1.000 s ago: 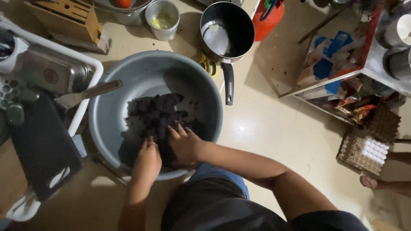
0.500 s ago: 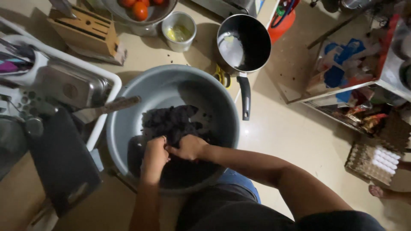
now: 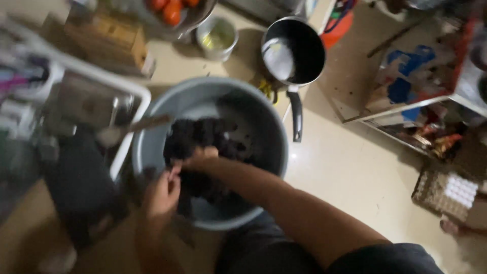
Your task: The person kneads a large mass of black dough in a bowl using both hands.
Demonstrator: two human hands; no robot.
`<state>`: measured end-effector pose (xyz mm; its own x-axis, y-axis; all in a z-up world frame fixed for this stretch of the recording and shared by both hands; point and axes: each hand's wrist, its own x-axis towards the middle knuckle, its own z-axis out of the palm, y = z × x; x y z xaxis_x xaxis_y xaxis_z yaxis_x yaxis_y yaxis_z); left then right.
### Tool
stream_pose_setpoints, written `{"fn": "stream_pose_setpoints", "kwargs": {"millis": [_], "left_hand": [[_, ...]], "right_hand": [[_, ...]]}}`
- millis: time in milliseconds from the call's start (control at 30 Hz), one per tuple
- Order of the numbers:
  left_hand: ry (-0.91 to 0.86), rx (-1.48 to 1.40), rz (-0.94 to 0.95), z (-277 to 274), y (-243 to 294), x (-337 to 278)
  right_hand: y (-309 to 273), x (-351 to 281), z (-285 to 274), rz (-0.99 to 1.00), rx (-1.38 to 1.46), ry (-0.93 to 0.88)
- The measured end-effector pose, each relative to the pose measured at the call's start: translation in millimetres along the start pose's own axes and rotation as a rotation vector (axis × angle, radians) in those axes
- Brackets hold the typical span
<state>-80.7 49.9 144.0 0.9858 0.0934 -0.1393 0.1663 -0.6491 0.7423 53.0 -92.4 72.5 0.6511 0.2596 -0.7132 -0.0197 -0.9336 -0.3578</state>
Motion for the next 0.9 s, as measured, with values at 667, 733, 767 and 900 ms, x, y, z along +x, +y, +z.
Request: {"fn": "stream_pose_setpoints", "kwargs": {"millis": [667,733,767,900], "left_hand": [[0.637,-0.123,0.184,27.7,91.4,-54.9],[0.629,-0.082,0.145,27.4,93.8,-49.6],[0.633,-0.085,0.135,28.3,90.5,-46.2],[0.675,-0.003,0.201,24.7,86.6,-40.9]], "right_hand": [[107.7,-62.6,50.6,-0.734,-0.584,-0.34],[121.0,-10.0,77.4,-0.929,-0.327,-0.296],[166.9,58.9,108.5,-0.929,-0.331,-0.306],[201.1,75.2,197.4,-0.913,0.442,-0.785]]}}
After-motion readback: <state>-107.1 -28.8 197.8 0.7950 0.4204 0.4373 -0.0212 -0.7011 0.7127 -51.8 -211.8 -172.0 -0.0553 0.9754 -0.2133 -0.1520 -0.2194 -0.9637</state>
